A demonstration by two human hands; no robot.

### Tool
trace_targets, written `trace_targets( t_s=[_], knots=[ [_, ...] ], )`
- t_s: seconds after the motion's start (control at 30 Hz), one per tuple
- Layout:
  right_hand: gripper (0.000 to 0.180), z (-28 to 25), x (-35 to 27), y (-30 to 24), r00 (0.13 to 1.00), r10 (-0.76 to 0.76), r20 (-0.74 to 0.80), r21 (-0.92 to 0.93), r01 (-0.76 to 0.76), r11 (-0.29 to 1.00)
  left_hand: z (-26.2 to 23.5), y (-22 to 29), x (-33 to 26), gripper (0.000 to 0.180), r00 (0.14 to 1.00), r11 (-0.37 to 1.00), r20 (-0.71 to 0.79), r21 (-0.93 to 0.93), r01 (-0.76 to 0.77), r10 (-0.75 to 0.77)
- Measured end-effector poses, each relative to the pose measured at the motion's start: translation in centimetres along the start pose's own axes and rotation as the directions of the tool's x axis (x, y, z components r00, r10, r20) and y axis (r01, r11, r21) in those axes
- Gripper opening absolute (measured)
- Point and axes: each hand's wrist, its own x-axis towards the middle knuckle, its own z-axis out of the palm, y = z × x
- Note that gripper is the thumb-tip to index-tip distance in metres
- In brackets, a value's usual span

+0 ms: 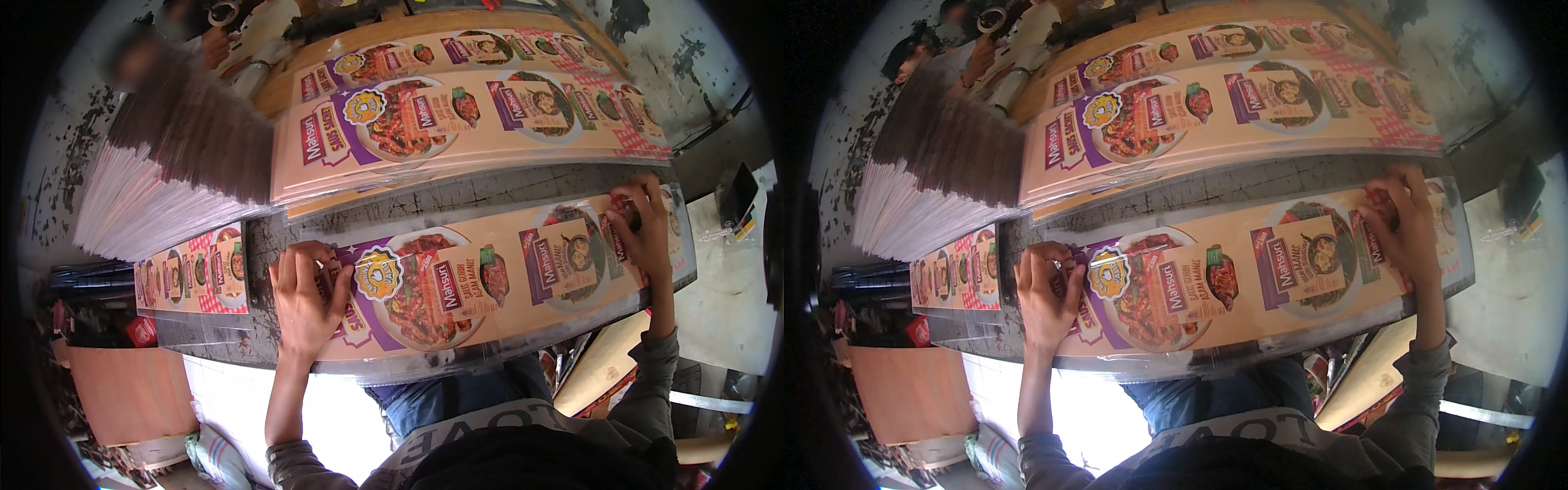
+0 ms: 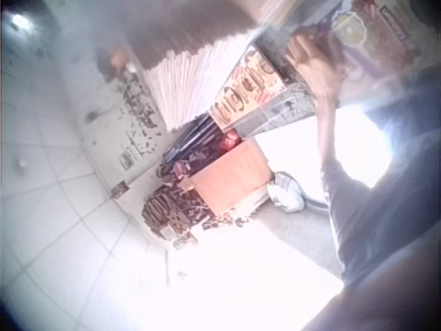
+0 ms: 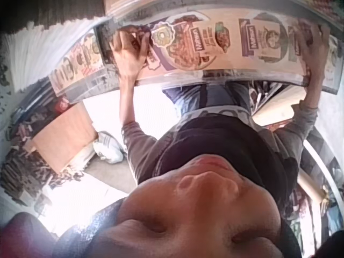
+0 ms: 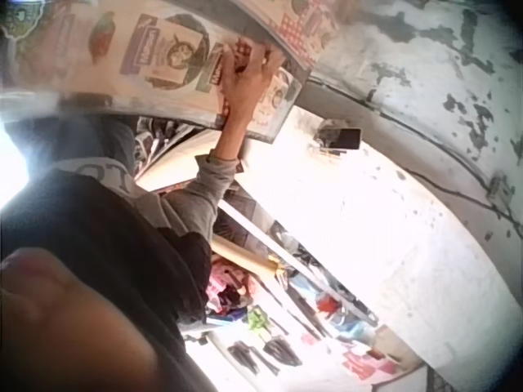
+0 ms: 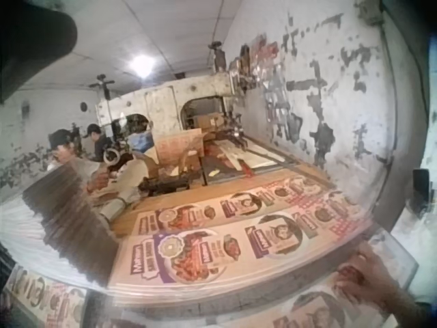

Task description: The person folds printed cardstock food product packaging by hand, picking up one sheet at a time from a stack, aligning it on the work surface, and folding it along pre-scored lines.

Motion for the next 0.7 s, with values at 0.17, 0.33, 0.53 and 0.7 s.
trace_targets(
  t_s=[0.17,0.33,0.53,0.7],
  knots=[
    [0.028,0.19,-0.04,-0.09,0.999,-0.046,-0.023,0.007,0.046,0.999,-0.28,0.58,0.06,0.027,0.999,0.990,-0.044,0.139,-0.007,0.013],
    [0.027,-0.10,0.09,-0.06,0.992,-0.126,-0.014,-0.046,0.125,0.991,-0.11,0.36,-0.02,0.027,0.997,0.988,-0.071,0.149,0.030,-0.020],
    [0.026,0.04,0.10,0.05,0.997,-0.075,-0.009,0.022,0.075,0.997,0.26,-0.16,-0.39,0.020,0.999,0.999,-0.046,-0.036,0.006,-0.008],
    [0.026,0.10,0.22,0.00,0.999,-0.053,0.001,0.044,0.053,0.998,0.04,-0.19,-0.36,0.020,0.999,1.000,-0.040,-0.026,0.007,-0.008]
  ],
)
